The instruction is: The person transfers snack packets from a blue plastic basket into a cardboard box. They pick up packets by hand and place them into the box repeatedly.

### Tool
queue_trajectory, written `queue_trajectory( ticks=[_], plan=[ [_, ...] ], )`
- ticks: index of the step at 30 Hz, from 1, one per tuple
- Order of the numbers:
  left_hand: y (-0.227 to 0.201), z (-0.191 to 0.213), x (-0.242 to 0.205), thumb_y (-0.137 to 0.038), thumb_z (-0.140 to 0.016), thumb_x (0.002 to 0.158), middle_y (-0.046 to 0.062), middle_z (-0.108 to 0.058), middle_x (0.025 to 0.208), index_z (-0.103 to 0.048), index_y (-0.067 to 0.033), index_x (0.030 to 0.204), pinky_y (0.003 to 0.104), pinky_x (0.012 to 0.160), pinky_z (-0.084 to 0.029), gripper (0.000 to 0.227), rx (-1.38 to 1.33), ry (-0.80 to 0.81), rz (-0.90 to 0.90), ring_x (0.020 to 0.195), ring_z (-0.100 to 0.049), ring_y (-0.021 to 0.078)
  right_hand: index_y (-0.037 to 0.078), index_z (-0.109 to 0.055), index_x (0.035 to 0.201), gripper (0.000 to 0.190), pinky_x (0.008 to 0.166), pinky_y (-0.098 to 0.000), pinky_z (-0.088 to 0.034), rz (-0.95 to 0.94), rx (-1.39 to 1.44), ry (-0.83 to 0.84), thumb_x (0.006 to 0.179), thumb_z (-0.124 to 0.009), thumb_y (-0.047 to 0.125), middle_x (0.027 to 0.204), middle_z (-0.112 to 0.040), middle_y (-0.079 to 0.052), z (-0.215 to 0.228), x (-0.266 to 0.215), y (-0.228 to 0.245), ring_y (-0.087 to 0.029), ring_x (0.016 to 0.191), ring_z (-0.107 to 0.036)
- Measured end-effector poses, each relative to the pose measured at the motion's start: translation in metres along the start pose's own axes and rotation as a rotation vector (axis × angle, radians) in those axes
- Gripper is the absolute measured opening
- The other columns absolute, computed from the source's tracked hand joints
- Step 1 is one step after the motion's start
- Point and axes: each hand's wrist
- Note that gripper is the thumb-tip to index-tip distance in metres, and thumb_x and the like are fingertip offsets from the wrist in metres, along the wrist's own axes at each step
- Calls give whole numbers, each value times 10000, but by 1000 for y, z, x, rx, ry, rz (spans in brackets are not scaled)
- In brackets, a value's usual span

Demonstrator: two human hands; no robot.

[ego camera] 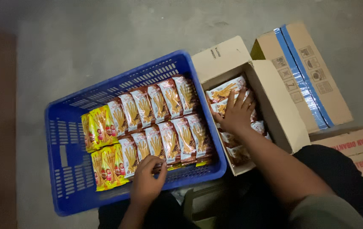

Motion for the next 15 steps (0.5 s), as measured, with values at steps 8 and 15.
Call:
queue_trajectory(
  ticks=[8,15],
  plan=[
    [-5,5,-5,-235,-631,950,9,-700,944,-749,-124,936,330,771,-519,163,47,16,80,918,-675,187,151,-114,1645,966,1174,-696,-106,71,171,6,900,-457,663,1709,89,-243,14,-9,-12,-568,1522,11],
    [4,2,-8,-260,-628,928,-18,-707,965,-738,-173,936,356,808,-505,140,117,9,138,925,-679,192,89,-709,1180,375,948,-410,-478,204,836,-64,974,-497,320,1189,-753,-129,5,-32,-11,-305,1130,-682]
  ],
)
Point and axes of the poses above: each hand's wrist, its own x-axis towards the middle knuckle, its own z-axis out of the back of the hand, y = z × x
